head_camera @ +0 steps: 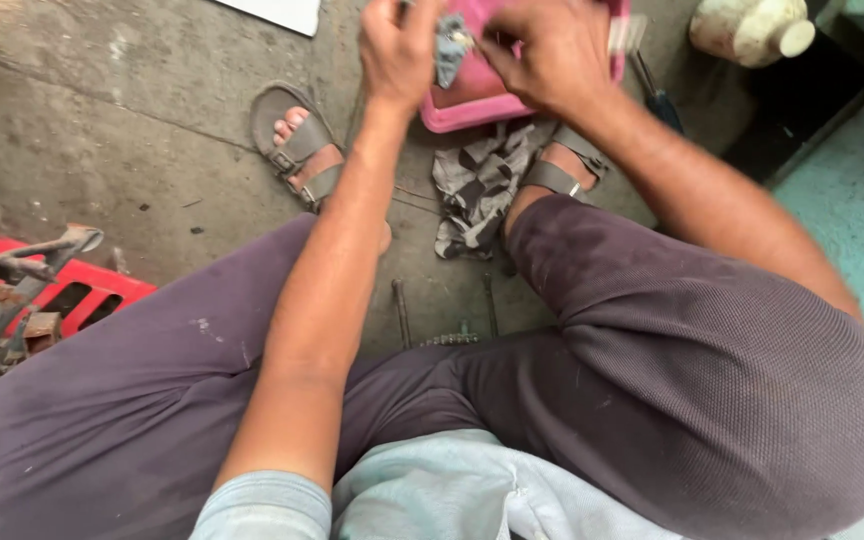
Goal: Cleaning and inspecting small metal components of a motorcycle carburetor.
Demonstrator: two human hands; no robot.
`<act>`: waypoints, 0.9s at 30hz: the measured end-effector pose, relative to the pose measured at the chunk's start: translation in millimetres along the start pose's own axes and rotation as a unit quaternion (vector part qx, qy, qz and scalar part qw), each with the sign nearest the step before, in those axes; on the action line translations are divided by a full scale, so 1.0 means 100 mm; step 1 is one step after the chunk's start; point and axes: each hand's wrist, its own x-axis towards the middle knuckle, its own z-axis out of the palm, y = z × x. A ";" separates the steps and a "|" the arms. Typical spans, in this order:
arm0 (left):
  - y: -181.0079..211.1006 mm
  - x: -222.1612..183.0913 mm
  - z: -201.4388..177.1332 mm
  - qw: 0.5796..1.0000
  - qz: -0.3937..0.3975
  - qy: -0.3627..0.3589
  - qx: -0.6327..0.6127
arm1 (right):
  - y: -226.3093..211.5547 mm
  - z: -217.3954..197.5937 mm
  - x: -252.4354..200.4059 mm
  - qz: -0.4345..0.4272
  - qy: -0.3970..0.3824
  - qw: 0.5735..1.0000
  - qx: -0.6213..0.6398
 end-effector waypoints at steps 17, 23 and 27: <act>-0.79 0.21 -0.17 0.995 0.024 0.093 -0.002 | 0.33 0.82 -0.44 0.170 -0.130 0.976 -0.047; -0.55 0.05 0.03 0.974 -0.015 0.084 -0.211 | 0.18 1.20 -0.31 0.091 -0.088 0.992 0.001; -0.40 -0.11 -0.14 0.984 0.018 0.058 -0.167 | 0.10 0.72 -0.21 0.090 -0.177 0.980 -0.026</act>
